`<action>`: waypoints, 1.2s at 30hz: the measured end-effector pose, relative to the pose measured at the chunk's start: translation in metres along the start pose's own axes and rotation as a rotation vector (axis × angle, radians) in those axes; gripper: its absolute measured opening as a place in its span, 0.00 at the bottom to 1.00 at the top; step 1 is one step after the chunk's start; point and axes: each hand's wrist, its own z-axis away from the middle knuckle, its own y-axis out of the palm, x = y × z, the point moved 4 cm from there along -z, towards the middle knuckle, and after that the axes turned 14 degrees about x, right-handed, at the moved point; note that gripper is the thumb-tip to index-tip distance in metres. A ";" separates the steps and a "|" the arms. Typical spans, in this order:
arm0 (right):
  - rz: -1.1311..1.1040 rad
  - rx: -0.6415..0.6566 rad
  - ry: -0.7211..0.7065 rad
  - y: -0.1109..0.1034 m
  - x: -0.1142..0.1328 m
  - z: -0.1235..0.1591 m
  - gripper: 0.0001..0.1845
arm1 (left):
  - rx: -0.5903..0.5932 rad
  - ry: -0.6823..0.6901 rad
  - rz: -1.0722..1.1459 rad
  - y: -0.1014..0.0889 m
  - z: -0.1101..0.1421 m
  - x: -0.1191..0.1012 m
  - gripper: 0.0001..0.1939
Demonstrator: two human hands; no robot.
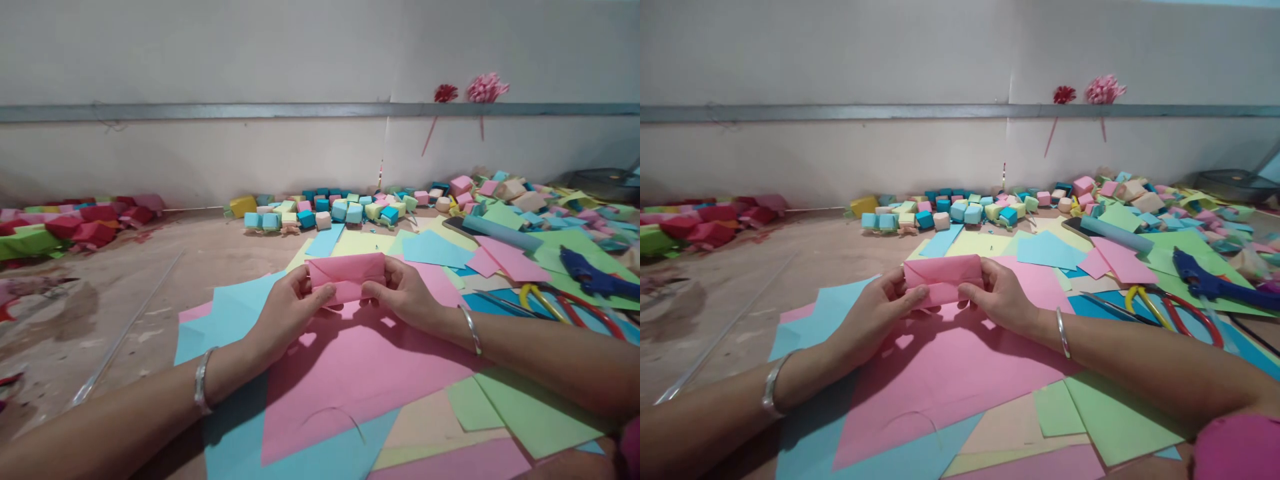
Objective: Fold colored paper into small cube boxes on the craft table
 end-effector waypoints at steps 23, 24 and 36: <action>-0.535 0.001 0.271 -0.007 -0.018 -0.008 0.15 | -0.022 0.218 -0.435 -0.010 0.000 -0.005 0.13; -0.539 0.003 0.270 -0.007 -0.017 -0.007 0.16 | 0.001 0.287 -0.568 -0.008 0.001 -0.009 0.12; -0.553 0.199 0.264 0.006 -0.002 -0.002 0.12 | 0.017 0.570 -1.299 -0.002 0.010 -0.011 0.14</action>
